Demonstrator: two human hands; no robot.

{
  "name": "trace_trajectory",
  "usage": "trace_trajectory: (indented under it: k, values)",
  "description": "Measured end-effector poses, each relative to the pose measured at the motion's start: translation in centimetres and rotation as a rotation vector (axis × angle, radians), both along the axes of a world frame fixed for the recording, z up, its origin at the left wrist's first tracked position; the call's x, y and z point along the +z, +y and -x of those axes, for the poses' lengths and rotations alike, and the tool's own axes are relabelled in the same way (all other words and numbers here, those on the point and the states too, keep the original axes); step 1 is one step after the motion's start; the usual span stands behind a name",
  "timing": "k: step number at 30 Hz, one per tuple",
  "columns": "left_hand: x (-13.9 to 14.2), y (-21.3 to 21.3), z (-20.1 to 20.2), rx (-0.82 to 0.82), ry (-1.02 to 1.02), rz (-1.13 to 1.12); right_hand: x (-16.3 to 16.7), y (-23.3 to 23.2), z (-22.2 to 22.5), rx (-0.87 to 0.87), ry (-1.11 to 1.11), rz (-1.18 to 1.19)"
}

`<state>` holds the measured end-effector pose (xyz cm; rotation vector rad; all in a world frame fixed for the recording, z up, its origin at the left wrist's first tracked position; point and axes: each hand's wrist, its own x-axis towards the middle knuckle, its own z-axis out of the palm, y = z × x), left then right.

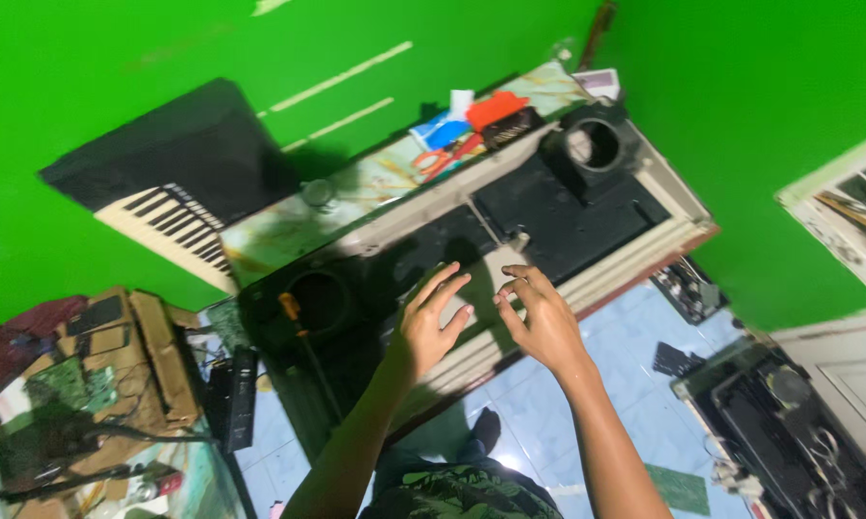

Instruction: The person unscrews internal components from an electronic keyboard housing using a screwdriver, separates the internal plastic frame parts, and adjusts wires and circuits inside the device by hand.

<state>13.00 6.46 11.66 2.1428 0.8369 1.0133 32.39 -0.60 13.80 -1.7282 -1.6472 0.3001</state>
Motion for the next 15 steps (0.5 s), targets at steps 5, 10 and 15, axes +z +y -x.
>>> trace_trajectory:
  k: [5, 10, 15]
  values:
    - [0.1, -1.5, -4.3, -0.062, -0.011, 0.015, 0.7, -2.7, -3.4, -0.062, 0.017, 0.011]
    - [0.3, -1.4, -7.3, -0.116, 0.006, -0.019, 1.6, -3.3, -5.5, -0.132, 0.05, 0.054]
    - [0.4, -0.7, -8.9, -0.126, 0.047, -0.077, 1.7, -2.9, -7.1, -0.136, 0.036, 0.003]
